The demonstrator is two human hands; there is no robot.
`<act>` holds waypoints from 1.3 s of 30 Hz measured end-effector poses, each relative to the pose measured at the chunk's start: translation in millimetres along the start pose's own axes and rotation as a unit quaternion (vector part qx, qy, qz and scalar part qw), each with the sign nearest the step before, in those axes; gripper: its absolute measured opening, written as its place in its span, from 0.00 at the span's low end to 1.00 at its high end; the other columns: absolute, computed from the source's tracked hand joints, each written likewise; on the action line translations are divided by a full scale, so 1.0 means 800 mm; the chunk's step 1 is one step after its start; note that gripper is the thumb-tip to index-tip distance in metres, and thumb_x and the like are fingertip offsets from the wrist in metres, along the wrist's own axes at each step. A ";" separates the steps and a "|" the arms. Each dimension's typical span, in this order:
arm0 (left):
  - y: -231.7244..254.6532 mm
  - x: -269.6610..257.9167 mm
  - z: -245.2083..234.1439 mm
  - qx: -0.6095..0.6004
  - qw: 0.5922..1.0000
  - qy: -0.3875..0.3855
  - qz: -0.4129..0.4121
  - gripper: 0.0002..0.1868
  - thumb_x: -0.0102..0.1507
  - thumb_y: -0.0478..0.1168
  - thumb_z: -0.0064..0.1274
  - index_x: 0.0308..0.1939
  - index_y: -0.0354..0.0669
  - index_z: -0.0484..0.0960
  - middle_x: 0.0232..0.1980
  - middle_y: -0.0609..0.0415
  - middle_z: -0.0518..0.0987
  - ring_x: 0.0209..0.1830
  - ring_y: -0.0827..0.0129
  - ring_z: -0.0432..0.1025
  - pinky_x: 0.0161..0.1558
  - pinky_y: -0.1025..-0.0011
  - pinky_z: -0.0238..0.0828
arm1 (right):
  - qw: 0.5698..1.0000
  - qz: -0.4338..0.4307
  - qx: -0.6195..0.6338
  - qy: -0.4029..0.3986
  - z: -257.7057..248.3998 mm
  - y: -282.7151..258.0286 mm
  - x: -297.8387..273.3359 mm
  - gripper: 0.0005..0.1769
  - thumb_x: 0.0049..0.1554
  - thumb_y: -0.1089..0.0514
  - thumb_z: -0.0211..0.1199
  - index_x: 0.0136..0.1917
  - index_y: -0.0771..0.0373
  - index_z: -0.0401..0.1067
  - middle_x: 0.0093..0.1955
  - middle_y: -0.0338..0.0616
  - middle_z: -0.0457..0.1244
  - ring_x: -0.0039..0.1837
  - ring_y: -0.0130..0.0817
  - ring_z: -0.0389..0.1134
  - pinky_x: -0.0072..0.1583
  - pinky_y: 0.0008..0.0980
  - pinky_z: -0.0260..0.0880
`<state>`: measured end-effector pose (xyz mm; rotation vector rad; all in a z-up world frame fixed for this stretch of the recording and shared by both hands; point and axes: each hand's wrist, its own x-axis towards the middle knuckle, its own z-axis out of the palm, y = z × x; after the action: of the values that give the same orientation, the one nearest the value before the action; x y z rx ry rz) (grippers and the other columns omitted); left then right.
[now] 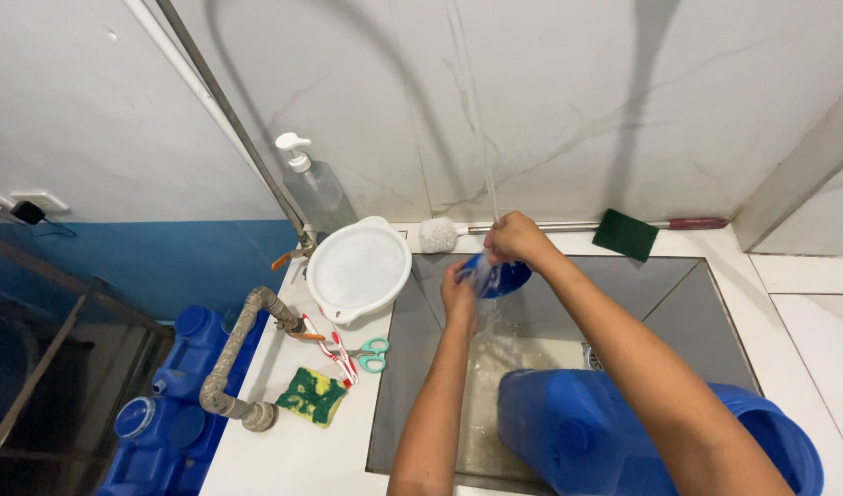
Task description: The person cleans a large blue plastic water container. They use scissors to remove a seal, then scrub the exterior with a sponge and rinse it under a tap. The person also washes the container's lid with a toothbrush and rinses it before placing it back on the container.
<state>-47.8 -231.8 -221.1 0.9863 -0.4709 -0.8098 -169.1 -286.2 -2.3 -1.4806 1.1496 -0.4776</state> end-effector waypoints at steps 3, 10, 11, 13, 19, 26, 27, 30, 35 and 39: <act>-0.021 -0.010 -0.019 -0.059 0.982 0.046 -0.174 0.11 0.70 0.40 0.44 0.54 0.44 0.77 0.40 0.51 0.82 0.28 0.65 0.75 0.21 0.72 0.64 | 0.998 -0.030 -0.059 0.002 -0.002 -0.004 -0.001 0.12 0.60 0.65 0.52 0.42 0.73 0.75 0.34 0.55 0.68 0.34 0.39 0.72 0.38 0.33 0.74; -0.034 0.000 -0.008 0.012 0.958 0.018 -0.284 0.11 0.70 0.36 0.41 0.52 0.35 0.77 0.36 0.45 0.80 0.24 0.63 0.75 0.21 0.69 0.74 | 0.999 -0.041 -0.007 0.004 0.002 0.027 0.027 0.14 0.61 0.62 0.53 0.43 0.74 0.76 0.38 0.57 0.69 0.37 0.39 0.74 0.40 0.33 0.76; -0.029 -0.002 -0.003 0.047 0.963 0.026 -0.264 0.11 0.69 0.36 0.41 0.51 0.39 0.77 0.36 0.47 0.81 0.24 0.64 0.76 0.21 0.69 0.73 | 0.999 -0.050 0.010 0.001 0.002 0.035 0.032 0.14 0.60 0.62 0.54 0.45 0.75 0.76 0.39 0.56 0.69 0.39 0.40 0.74 0.42 0.33 0.77; -0.020 -0.005 -0.002 0.093 0.971 0.019 -0.221 0.12 0.69 0.38 0.41 0.51 0.40 0.78 0.35 0.47 0.80 0.22 0.64 0.74 0.19 0.69 0.70 | 0.986 -0.138 -0.093 -0.018 0.000 0.060 0.034 0.13 0.57 0.62 0.58 0.51 0.74 0.75 0.43 0.56 0.69 0.44 0.43 0.74 0.47 0.35 0.77; 0.006 0.006 -0.005 0.128 0.978 -0.027 -0.161 0.18 0.70 0.46 0.44 0.55 0.37 0.77 0.40 0.50 0.81 0.31 0.65 0.76 0.25 0.69 0.72 | 0.720 -0.440 -0.536 0.027 0.002 0.153 -0.077 0.26 0.56 0.65 0.57 0.68 0.60 0.71 0.55 0.46 0.65 0.58 0.43 0.66 0.60 0.42 0.67; 0.043 -0.045 -0.028 0.063 0.965 -0.010 -0.254 0.30 0.68 0.52 0.47 0.72 0.49 0.60 0.61 0.48 0.74 0.60 0.61 0.70 0.57 0.57 0.67 | 0.772 -0.427 -0.468 0.054 0.005 0.174 -0.085 0.25 0.51 0.66 0.55 0.62 0.58 0.75 0.52 0.45 0.65 0.58 0.43 0.66 0.57 0.43 0.62; 0.042 -0.049 -0.037 0.055 0.964 -0.001 -0.259 0.30 0.68 0.53 0.44 0.71 0.48 0.62 0.62 0.48 0.73 0.60 0.59 0.70 0.57 0.55 0.67 | 0.775 -0.432 -0.456 0.065 0.007 0.175 -0.081 0.25 0.50 0.66 0.55 0.61 0.58 0.75 0.52 0.46 0.65 0.58 0.44 0.65 0.57 0.43 0.62; 0.035 -0.056 -0.071 0.031 0.970 0.009 -0.242 0.27 0.68 0.47 0.43 0.70 0.45 0.64 0.61 0.46 0.76 0.57 0.57 0.72 0.55 0.57 0.70 | 0.761 -0.448 -0.468 0.010 0.008 0.180 -0.081 0.22 0.53 0.65 0.56 0.60 0.58 0.76 0.51 0.47 0.64 0.56 0.46 0.65 0.57 0.44 0.63; 0.046 -0.080 -0.094 0.101 0.973 0.002 -0.207 0.26 0.66 0.38 0.42 0.70 0.47 0.64 0.62 0.46 0.76 0.59 0.58 0.72 0.56 0.60 0.70 | 0.774 -0.427 -0.463 0.068 0.016 0.166 -0.078 0.23 0.50 0.65 0.56 0.58 0.59 0.77 0.50 0.50 0.62 0.55 0.48 0.64 0.56 0.44 0.64; 0.114 -0.123 -0.060 0.439 0.882 -0.044 0.168 0.31 0.59 0.27 0.38 0.68 0.44 0.72 0.64 0.42 0.72 0.56 0.51 0.73 0.60 0.55 0.73 | 0.766 -0.455 -0.452 0.047 0.027 0.162 -0.088 0.19 0.51 0.65 0.59 0.56 0.61 0.77 0.50 0.48 0.63 0.55 0.47 0.64 0.56 0.44 0.64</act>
<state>-41.6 -101.0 -164.6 1.6415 -1.1102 -0.2944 -232.8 -199.5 -105.7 -2.9277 0.6347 -0.6847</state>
